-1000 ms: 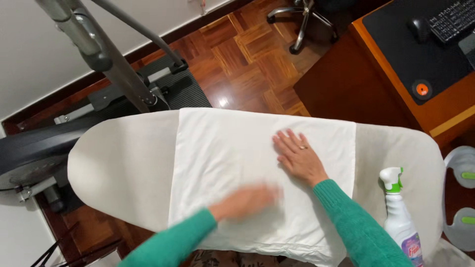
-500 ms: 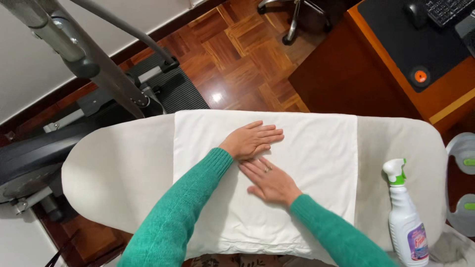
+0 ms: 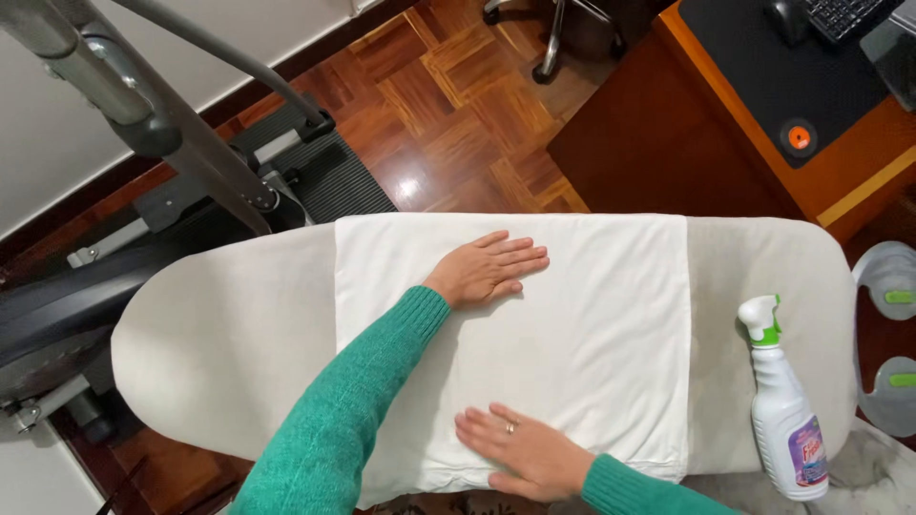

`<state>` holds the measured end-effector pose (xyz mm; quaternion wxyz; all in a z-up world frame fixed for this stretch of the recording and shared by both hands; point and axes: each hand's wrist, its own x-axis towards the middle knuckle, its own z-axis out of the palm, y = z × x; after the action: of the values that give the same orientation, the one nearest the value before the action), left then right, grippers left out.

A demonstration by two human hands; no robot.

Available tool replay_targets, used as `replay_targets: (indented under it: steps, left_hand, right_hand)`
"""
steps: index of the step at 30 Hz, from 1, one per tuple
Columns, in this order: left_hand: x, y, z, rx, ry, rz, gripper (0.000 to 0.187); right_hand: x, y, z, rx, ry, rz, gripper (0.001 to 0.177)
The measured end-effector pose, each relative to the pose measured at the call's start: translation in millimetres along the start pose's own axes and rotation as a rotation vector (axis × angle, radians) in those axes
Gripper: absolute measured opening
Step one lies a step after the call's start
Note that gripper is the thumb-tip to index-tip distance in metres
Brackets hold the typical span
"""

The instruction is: The person smooths a white pillowcase on an ironing board, folds it into a smaller rectangle, sprays it, and smooths the surface by hand.

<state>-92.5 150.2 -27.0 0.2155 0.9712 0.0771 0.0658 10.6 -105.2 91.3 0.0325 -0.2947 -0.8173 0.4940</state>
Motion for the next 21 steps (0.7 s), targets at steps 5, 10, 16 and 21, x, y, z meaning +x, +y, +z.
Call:
replay_targets:
  steps: [5,10,16,21]
  left_hand:
    - [-16,3,-29,-0.097,0.035,-0.018,0.059]
    - [-63,3,5,0.109,0.079,-0.083,0.059]
    - [-82,34,32,0.15,0.001,-0.033,0.059]
    - [-110,93,-14,0.09,-0.066,-0.035,0.065]
  right_hand:
    - [-11,59,31,0.369,0.175,0.233,0.049]
    - [36,131,-78,0.072,0.93,0.398,0.044]
    - [133,136,-133,0.118,0.506,0.164,0.05]
    - [135,135,-129,-0.194,0.419,0.206,0.05]
